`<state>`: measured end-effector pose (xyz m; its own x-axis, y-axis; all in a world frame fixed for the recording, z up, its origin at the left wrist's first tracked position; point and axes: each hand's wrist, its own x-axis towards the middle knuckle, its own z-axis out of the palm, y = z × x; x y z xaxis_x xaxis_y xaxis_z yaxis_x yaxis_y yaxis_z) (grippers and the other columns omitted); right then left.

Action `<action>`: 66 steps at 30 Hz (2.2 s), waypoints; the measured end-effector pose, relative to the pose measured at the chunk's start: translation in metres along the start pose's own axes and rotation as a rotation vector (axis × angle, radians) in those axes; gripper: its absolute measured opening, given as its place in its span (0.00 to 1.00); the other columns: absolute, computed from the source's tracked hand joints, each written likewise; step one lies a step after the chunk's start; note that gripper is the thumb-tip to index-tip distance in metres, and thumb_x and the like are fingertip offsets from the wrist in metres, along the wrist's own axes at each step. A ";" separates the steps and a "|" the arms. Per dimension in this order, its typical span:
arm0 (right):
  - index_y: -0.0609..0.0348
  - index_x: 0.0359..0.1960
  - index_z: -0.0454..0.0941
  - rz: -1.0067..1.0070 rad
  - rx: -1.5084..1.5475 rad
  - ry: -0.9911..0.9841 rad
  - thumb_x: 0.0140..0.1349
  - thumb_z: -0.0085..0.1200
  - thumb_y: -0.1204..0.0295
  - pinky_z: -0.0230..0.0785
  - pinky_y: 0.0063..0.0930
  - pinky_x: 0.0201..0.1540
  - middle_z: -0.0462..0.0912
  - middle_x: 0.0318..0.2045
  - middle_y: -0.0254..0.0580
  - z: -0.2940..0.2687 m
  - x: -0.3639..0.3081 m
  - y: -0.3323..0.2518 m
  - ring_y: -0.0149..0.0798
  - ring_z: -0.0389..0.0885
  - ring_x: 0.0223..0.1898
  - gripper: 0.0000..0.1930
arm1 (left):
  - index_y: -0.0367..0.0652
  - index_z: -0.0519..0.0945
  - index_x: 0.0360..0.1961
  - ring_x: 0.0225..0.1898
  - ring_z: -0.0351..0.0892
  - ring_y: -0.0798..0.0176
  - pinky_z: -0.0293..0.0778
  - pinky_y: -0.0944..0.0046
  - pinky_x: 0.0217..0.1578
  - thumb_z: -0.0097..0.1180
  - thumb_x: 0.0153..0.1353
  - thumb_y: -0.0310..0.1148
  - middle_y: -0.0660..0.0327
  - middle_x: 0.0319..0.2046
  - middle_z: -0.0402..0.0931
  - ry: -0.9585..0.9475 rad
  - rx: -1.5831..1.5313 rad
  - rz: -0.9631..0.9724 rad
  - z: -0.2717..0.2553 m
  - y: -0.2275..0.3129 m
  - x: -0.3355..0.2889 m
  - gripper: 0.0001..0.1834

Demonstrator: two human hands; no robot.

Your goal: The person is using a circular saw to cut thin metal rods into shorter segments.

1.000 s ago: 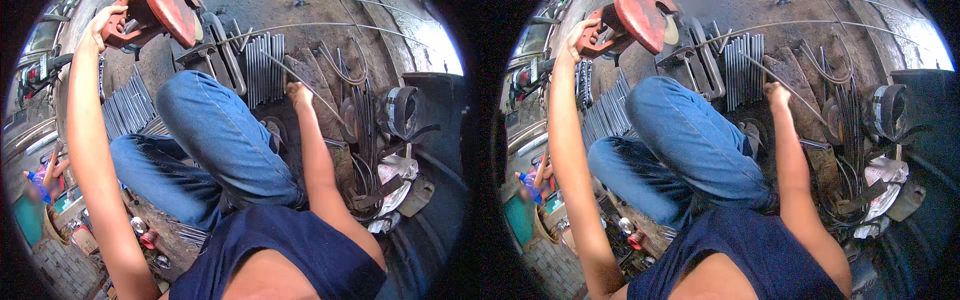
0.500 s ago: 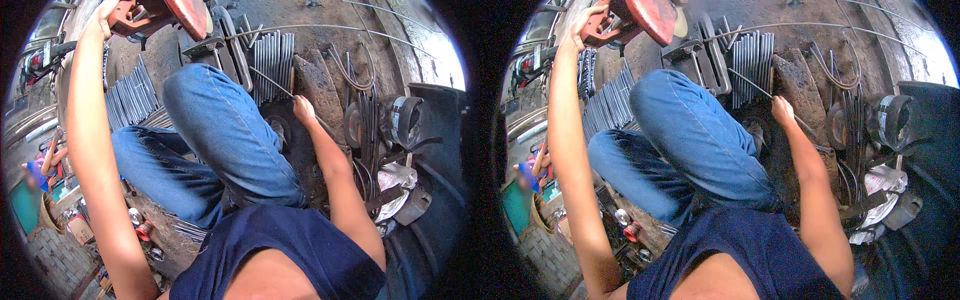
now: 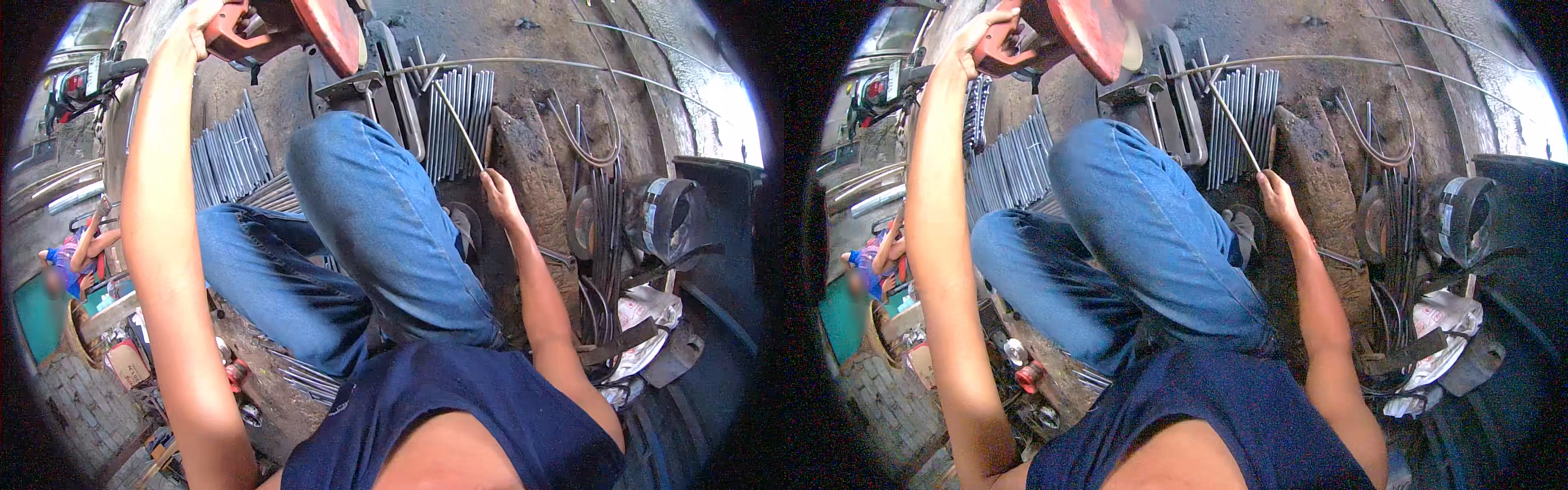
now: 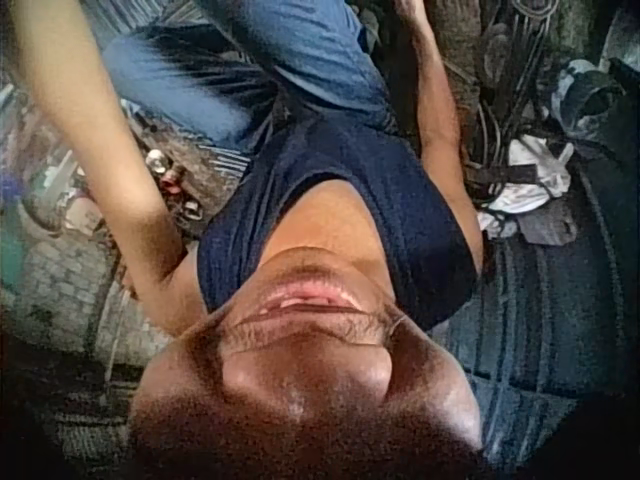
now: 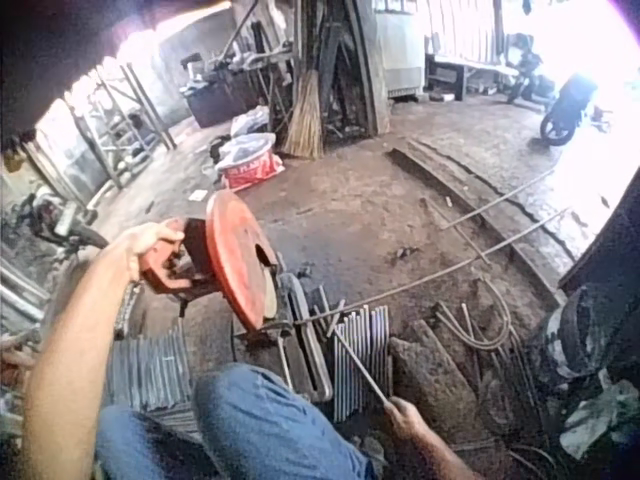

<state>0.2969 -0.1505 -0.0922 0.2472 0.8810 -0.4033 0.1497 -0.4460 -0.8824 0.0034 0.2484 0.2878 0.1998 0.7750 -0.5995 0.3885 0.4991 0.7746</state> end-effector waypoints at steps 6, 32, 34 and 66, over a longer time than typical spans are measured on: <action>0.70 0.44 0.76 -0.064 -0.032 -0.003 0.68 0.48 0.58 0.69 0.34 0.38 0.78 0.27 0.51 0.004 0.003 -0.044 0.39 0.76 0.31 0.22 | 0.37 0.69 0.46 0.43 0.74 0.50 0.82 0.44 0.44 0.62 0.57 0.36 0.55 0.38 0.69 0.102 0.022 0.079 -0.016 -0.011 0.015 0.21; 0.71 0.26 0.76 -0.341 -0.367 -0.044 0.68 0.44 0.59 0.69 0.51 0.36 0.76 0.26 0.68 0.032 0.103 -0.156 0.65 0.79 0.34 0.24 | 0.44 0.75 0.41 0.17 0.70 0.74 0.70 0.76 0.15 0.64 0.56 0.42 0.66 0.22 0.73 0.134 0.173 0.189 -0.008 -0.009 0.003 0.17; 0.70 0.30 0.77 -0.637 -0.676 -0.102 0.70 0.42 0.63 0.70 0.52 0.36 0.77 0.25 0.66 0.025 0.111 -0.157 0.66 0.78 0.32 0.21 | 0.44 0.75 0.40 0.17 0.70 0.73 0.70 0.75 0.16 0.64 0.56 0.42 0.67 0.21 0.72 0.176 0.178 0.172 -0.003 -0.009 -0.001 0.18; 0.59 0.32 0.82 -0.392 -0.852 -0.160 0.58 0.44 0.71 0.77 0.48 0.37 0.82 0.29 0.57 -0.001 0.098 -0.198 0.56 0.83 0.34 0.12 | 0.46 0.75 0.31 0.17 0.72 0.72 0.72 0.71 0.20 0.64 0.53 0.42 0.67 0.18 0.73 0.136 0.166 0.100 -0.001 -0.011 0.003 0.13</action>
<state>0.2922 0.0239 0.0437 -0.0934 0.9753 -0.2003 0.8575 -0.0235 -0.5139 -0.0014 0.2456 0.2784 0.1265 0.8681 -0.4800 0.5178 0.3550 0.7784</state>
